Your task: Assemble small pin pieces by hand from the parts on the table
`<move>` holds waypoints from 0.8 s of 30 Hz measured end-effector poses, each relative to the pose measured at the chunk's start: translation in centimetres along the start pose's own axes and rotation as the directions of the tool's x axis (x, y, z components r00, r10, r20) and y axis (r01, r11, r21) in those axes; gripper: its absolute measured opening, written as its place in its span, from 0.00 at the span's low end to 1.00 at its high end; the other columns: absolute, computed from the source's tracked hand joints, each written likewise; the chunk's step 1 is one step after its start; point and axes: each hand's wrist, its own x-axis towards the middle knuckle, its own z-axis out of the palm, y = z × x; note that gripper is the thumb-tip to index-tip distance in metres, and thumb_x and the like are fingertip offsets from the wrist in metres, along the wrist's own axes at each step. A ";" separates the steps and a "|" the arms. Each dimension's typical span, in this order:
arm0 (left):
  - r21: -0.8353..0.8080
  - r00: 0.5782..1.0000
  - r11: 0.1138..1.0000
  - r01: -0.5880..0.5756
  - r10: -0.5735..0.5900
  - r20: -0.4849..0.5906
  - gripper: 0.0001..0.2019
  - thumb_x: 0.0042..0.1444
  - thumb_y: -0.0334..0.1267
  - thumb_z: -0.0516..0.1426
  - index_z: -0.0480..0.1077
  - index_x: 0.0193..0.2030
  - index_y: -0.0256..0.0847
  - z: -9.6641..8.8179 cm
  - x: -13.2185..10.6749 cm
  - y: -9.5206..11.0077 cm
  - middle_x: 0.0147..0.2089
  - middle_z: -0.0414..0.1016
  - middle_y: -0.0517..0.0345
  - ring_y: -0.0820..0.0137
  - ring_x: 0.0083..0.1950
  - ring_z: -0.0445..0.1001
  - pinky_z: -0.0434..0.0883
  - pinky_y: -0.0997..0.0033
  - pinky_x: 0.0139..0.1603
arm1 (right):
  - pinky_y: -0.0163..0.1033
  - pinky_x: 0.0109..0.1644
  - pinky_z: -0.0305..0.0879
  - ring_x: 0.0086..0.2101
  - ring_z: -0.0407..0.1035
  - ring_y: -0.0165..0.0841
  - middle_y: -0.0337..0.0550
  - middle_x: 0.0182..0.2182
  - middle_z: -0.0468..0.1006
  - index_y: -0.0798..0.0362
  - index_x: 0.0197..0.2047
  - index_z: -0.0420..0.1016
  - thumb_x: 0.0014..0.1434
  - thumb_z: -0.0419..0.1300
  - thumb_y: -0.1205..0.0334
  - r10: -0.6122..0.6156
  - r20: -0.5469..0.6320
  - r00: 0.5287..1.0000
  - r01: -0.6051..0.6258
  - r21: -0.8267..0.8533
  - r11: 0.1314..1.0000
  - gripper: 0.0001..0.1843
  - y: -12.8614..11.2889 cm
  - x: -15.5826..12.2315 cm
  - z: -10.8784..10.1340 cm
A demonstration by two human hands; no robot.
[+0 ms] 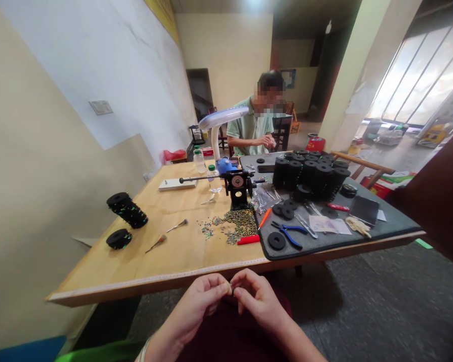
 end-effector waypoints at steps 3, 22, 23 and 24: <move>0.009 1.000 1.000 0.003 -0.003 -0.008 0.18 0.45 0.49 0.66 0.69 0.26 0.36 0.0 0.0 -0.1 0.17 0.55 0.71 0.81 0.19 0.45 0.40 0.73 0.21 | 0.28 0.22 0.56 0.17 0.62 0.23 0.32 0.20 0.69 0.55 0.35 0.71 0.60 0.58 0.57 0.007 -0.029 1.000 -0.008 -0.047 0.999 0.09 -0.2 0.2 0.2; 0.028 0.999 1.000 -0.006 0.007 -0.033 0.18 0.44 0.50 0.65 0.69 0.25 0.36 0.0 0.1 -0.1 0.16 0.53 0.71 0.80 0.19 0.42 0.39 0.73 0.21 | 0.29 0.21 0.53 0.17 0.59 0.23 0.37 0.22 0.73 0.56 0.31 0.73 0.60 0.58 0.57 0.027 -0.019 0.999 -0.028 -0.041 0.999 0.11 0.8 -0.4 -0.1; 0.038 1.000 0.999 0.002 -0.001 -0.031 0.18 0.44 0.51 0.65 0.69 0.25 0.36 0.1 0.1 -0.1 0.15 0.52 0.72 0.80 0.18 0.42 0.39 0.72 0.21 | 0.29 0.21 0.53 0.17 0.59 0.23 0.38 0.23 0.74 0.56 0.31 0.72 0.60 0.58 0.57 0.030 -0.011 0.999 -0.030 -0.024 0.999 0.11 0.8 -0.4 -0.2; 0.053 1.000 0.999 0.007 -0.006 -0.030 0.18 0.45 0.51 0.65 0.69 0.25 0.36 0.1 0.1 -0.1 0.15 0.52 0.72 0.79 0.18 0.42 0.39 0.72 0.21 | 0.29 0.22 0.54 0.18 0.59 0.23 0.39 0.25 0.76 0.55 0.33 0.72 0.60 0.58 0.56 0.034 0.001 0.999 -0.034 0.004 0.999 0.11 0.7 -0.4 -0.2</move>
